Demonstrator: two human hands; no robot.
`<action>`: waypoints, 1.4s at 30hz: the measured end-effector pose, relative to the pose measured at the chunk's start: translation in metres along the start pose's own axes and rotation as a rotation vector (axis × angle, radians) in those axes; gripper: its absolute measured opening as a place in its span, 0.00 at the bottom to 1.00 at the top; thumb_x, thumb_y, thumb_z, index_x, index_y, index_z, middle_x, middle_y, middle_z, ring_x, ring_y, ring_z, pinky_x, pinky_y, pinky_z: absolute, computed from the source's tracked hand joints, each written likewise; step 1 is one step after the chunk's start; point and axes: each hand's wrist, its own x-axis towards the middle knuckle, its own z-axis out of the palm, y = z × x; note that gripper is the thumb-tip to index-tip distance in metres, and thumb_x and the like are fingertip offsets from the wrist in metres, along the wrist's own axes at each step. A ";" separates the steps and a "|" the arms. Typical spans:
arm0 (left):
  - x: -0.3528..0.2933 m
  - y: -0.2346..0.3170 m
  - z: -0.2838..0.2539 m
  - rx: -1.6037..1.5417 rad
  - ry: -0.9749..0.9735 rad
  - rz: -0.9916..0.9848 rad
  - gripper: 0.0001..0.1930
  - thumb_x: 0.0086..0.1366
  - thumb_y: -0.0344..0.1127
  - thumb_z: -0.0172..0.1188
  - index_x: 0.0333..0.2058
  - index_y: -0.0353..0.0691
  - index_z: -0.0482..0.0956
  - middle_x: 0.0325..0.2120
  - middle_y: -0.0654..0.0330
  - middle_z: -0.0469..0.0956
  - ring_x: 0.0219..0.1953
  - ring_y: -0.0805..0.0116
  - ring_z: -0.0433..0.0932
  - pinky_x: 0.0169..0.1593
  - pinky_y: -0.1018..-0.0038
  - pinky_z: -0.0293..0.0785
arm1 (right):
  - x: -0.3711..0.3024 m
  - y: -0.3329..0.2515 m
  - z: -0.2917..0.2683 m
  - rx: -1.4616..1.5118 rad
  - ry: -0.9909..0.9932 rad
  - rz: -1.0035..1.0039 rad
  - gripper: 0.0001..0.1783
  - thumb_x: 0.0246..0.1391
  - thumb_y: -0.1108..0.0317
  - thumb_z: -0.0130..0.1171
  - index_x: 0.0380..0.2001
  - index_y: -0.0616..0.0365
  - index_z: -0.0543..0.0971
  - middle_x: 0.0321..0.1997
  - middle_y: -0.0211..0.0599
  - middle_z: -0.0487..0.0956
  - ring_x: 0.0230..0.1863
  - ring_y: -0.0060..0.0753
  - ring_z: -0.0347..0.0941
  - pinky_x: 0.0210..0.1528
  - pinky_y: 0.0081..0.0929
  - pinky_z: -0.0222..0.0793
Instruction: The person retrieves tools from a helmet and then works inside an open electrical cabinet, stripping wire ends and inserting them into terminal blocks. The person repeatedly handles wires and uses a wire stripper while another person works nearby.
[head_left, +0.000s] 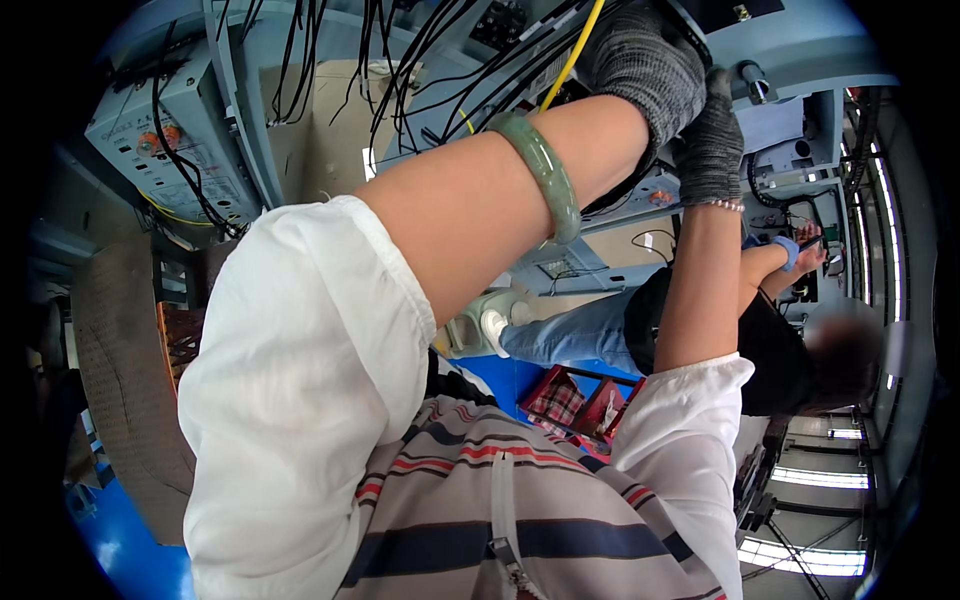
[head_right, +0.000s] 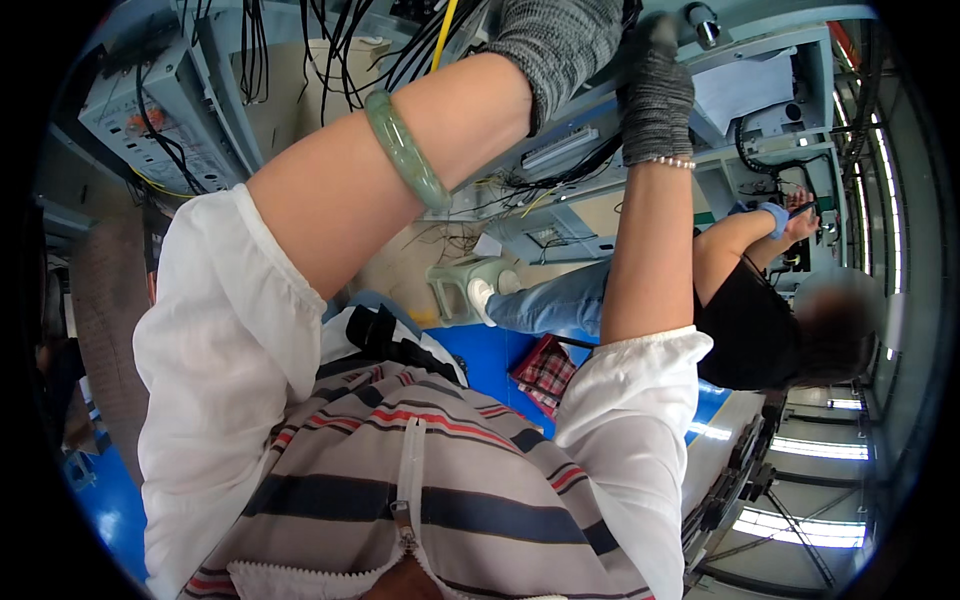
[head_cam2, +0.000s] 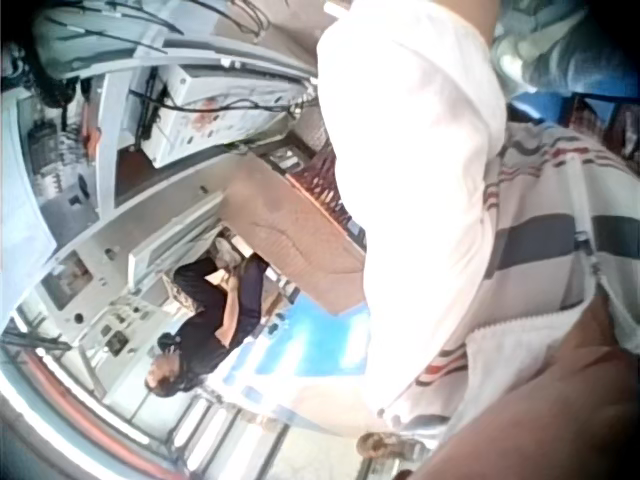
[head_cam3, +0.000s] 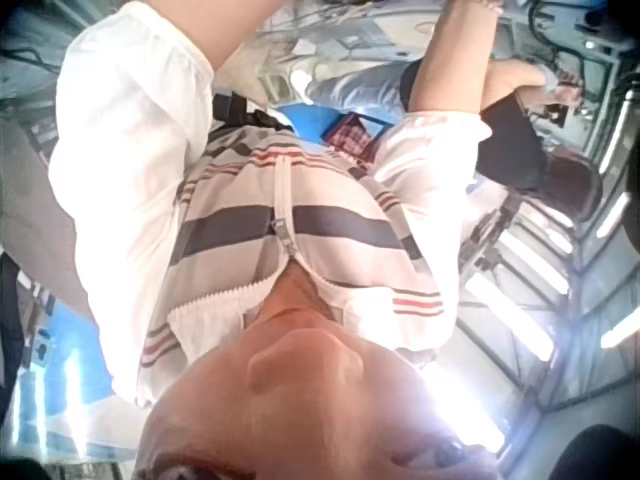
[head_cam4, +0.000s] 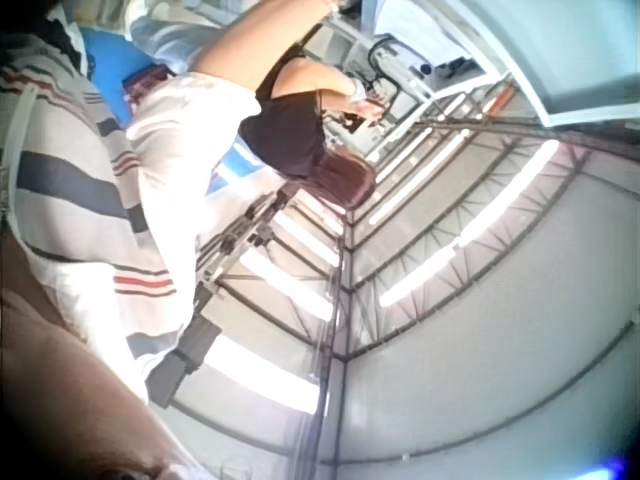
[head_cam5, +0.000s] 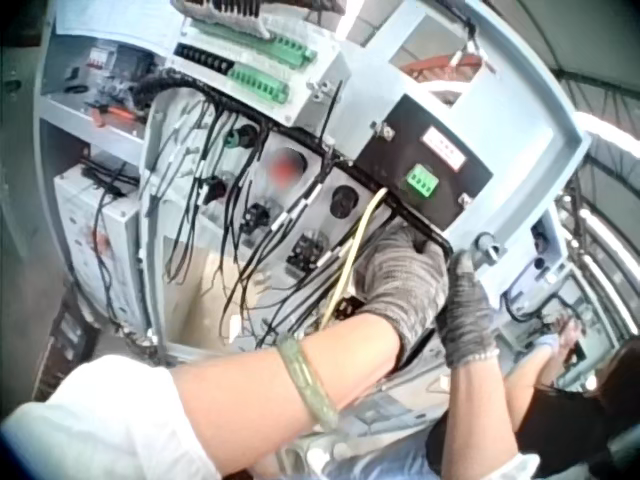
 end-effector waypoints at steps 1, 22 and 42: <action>0.001 0.000 0.001 0.001 -0.006 -0.002 0.12 0.58 0.39 0.51 0.32 0.35 0.75 0.28 0.48 0.76 0.33 0.54 0.77 0.38 0.64 0.72 | -0.003 -0.005 0.001 -0.047 0.007 -0.004 0.29 0.49 0.45 0.49 0.48 0.54 0.67 0.45 0.45 0.73 0.47 0.45 0.67 0.46 0.41 0.64; 0.015 0.014 0.016 -0.061 -0.021 -0.114 0.15 0.58 0.43 0.51 0.31 0.34 0.75 0.27 0.48 0.76 0.32 0.52 0.76 0.37 0.64 0.72 | 0.000 -0.017 -0.018 -0.488 0.070 -0.226 0.26 0.50 0.56 0.53 0.49 0.55 0.63 0.38 0.53 0.74 0.37 0.51 0.73 0.38 0.36 0.67; 0.027 0.082 0.020 -0.061 -0.129 -0.198 0.11 0.60 0.40 0.54 0.31 0.37 0.73 0.18 0.64 0.72 0.17 0.75 0.69 0.19 0.79 0.66 | -0.060 -0.094 -0.068 0.431 0.456 -0.218 0.25 0.45 0.64 0.60 0.46 0.65 0.69 0.39 0.46 0.74 0.41 0.35 0.72 0.44 0.30 0.68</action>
